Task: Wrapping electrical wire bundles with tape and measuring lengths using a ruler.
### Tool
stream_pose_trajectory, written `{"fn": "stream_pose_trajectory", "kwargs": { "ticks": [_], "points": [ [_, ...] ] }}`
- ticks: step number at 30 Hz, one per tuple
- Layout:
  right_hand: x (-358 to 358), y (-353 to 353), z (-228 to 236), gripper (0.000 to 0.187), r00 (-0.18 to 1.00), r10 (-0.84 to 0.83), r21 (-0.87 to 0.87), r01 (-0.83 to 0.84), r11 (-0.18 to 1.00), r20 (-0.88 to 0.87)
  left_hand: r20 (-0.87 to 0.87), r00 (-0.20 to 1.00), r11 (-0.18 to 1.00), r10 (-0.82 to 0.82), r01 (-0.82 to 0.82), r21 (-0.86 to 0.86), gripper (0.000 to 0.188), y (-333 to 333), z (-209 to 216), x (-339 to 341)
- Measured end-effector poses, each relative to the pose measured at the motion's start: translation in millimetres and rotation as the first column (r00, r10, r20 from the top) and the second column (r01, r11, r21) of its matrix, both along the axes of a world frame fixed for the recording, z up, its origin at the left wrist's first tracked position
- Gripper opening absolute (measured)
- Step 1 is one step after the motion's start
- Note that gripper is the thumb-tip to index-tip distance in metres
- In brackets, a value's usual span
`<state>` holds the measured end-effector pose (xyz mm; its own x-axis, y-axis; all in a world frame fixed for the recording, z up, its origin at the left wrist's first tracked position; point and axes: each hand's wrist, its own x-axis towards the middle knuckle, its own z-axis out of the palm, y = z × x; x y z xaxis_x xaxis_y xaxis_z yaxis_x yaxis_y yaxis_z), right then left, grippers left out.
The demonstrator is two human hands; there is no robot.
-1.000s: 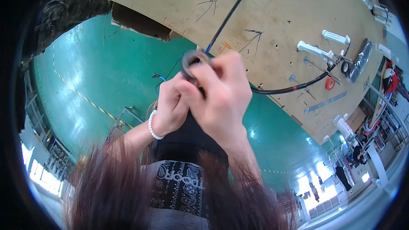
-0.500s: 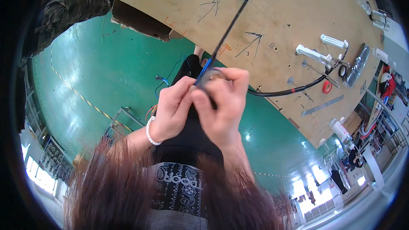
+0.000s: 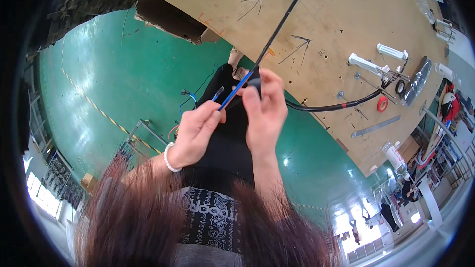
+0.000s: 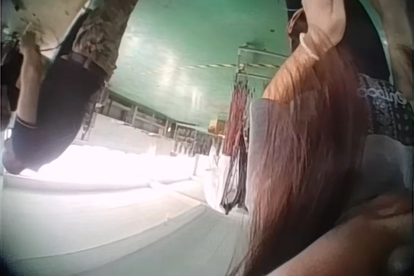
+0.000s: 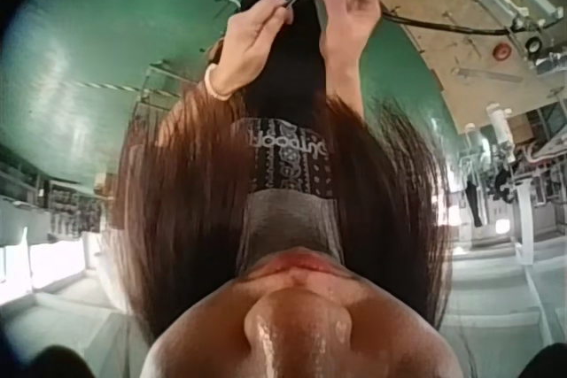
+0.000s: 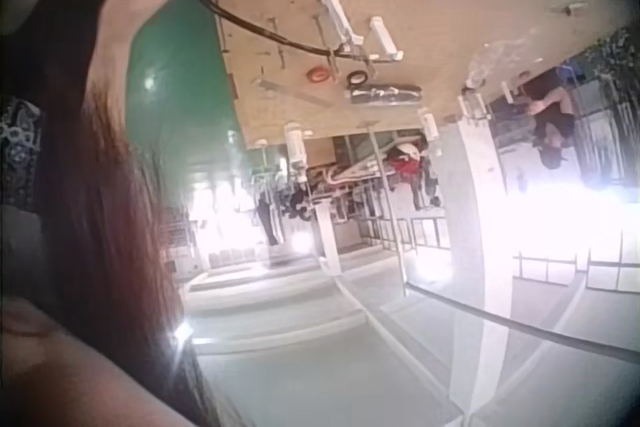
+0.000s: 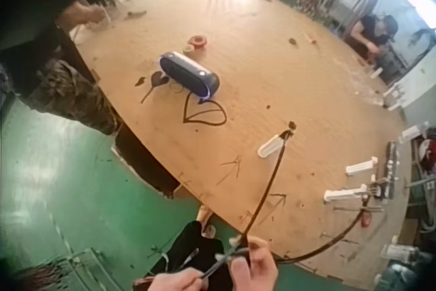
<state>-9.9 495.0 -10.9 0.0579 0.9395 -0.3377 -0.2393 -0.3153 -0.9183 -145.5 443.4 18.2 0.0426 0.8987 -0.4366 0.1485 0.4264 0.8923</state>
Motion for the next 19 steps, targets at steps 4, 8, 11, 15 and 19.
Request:
{"fn": "stream_pose_trajectory", "kwargs": {
  "ticks": [4, 8, 11, 15, 19],
  "points": [
    [1, 22, 46, 0.013, 0.581, 0.134, 0.284, -0.570, 0.771, 0.803, -0.097, 0.995, 0.978, -0.004, 0.024, 0.205, 0.007, -9, -1, 10],
    [-13, 19, 11, 0.017, 0.931, 0.124, 0.040, -0.146, 0.988, 0.344, -0.087, 0.996, 0.989, -0.012, 0.024, 0.148, 0.007, -9, -2, 9],
    [-1, 29, -1, 0.019, 0.952, 0.127, -0.328, -0.218, 0.919, -0.277, 0.067, 0.997, 0.998, 0.042, -0.045, 0.050, 0.017, -2, -2, 6],
    [5, -10, -6, 0.021, 0.943, -0.024, -0.208, -0.048, 0.977, -0.333, 0.082, 0.995, 0.999, 0.050, -0.050, -0.003, 0.019, -9, 0, 9],
    [18, -6, 50, 0.031, 0.582, 0.342, 0.102, -0.597, 0.796, 0.738, 0.038, 0.991, 0.991, 0.131, -0.133, 0.029, 0.020, -38, -8, 18]
  ]
}}
